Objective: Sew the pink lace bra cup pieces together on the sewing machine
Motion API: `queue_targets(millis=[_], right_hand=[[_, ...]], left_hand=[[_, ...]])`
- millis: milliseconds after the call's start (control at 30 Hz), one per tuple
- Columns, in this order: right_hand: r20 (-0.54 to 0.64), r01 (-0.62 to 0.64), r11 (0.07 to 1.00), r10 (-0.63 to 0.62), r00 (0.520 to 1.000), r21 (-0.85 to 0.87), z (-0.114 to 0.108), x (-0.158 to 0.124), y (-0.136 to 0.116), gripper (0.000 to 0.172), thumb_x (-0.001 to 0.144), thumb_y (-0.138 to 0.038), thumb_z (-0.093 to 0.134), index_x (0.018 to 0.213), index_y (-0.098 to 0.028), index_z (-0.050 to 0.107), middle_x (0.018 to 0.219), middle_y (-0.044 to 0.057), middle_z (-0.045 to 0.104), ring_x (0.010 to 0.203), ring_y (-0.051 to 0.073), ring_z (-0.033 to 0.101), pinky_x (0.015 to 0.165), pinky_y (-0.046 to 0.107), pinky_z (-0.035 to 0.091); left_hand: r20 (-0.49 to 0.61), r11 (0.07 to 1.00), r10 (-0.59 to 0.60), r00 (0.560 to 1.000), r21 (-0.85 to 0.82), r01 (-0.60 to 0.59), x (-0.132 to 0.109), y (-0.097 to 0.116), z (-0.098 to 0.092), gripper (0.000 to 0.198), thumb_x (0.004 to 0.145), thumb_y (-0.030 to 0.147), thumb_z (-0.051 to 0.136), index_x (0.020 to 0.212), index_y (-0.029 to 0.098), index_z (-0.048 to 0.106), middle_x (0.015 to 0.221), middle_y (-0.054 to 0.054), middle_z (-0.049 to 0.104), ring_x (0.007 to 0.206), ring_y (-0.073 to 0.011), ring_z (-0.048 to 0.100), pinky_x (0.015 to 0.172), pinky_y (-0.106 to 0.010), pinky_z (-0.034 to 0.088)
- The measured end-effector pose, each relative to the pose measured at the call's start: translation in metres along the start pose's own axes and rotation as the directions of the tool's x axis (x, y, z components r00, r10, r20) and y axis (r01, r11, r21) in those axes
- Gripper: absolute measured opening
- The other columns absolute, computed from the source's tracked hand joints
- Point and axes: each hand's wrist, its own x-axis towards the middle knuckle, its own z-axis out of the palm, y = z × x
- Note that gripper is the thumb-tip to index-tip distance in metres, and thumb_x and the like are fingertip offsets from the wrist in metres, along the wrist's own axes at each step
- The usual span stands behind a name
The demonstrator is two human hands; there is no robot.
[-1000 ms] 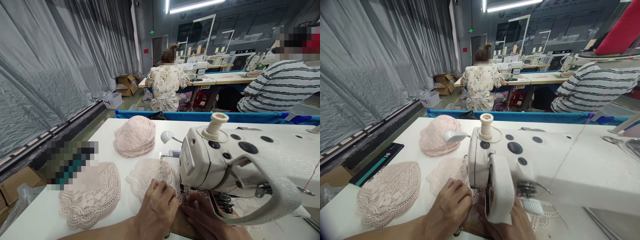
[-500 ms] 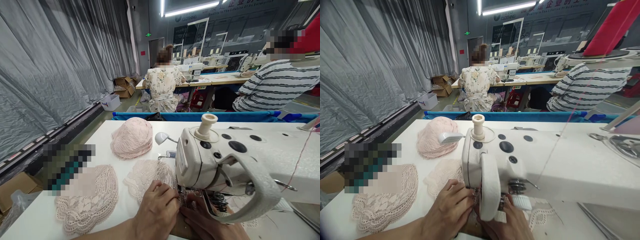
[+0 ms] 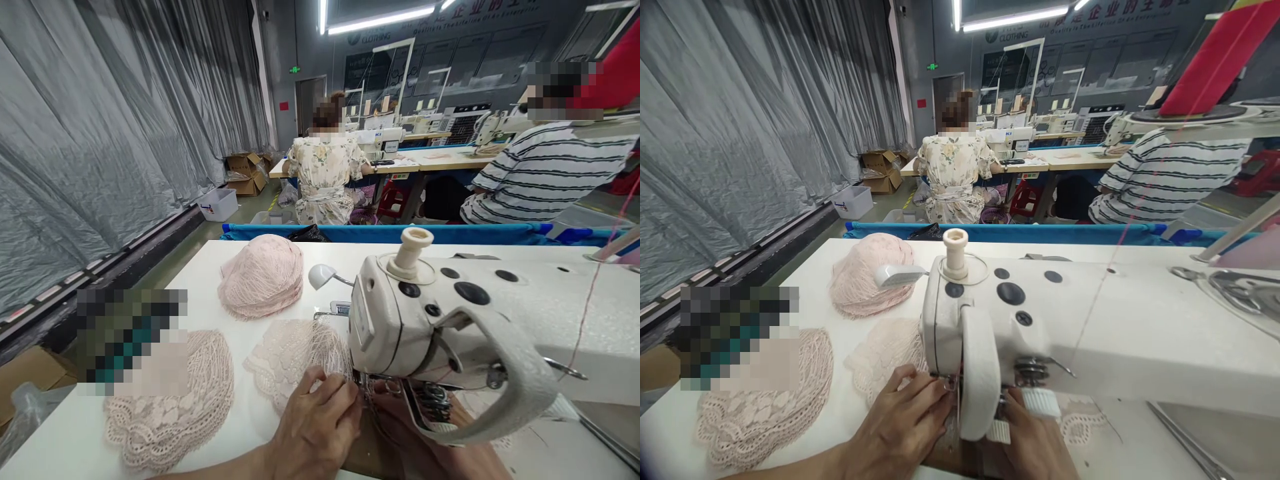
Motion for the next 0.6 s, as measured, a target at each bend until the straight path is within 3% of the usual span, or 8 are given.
queue_targets(millis=[333, 600], right_hand=[[-0.061, 0.069, 0.993, -0.075, 0.995, -0.095, 0.015, -0.011, 0.012, 0.026, 0.076, -0.019, 0.058, 0.098, -0.027, 0.067, 0.101, 0.006, 0.069, 0.091, 0.024, 0.066, 0.072, 0.031, 0.054], [0.001, 0.044, 0.999, -0.044, 0.999, -0.011, 0.011, -0.008, 0.013, 0.02, 0.078, -0.022, 0.056, 0.092, -0.032, 0.067, 0.079, 0.003, 0.068, 0.083, 0.023, 0.066, 0.068, 0.031, 0.052]], left_hand=[[0.017, 1.0, -0.003, 1.0, -0.005, 0.003, 0.0, 0.0, 0.001, 0.015, 0.091, 0.008, 0.045, 0.091, 0.011, 0.059, 0.084, -0.002, 0.063, 0.08, -0.0109, 0.058, 0.078, -0.029, 0.042], [-0.051, 0.999, 0.014, 0.999, -0.031, -0.015, 0.002, 0.0, -0.001, 0.016, 0.089, 0.005, 0.045, 0.09, 0.008, 0.061, 0.083, -0.004, 0.064, 0.078, -0.0116, 0.058, 0.078, -0.029, 0.041]])
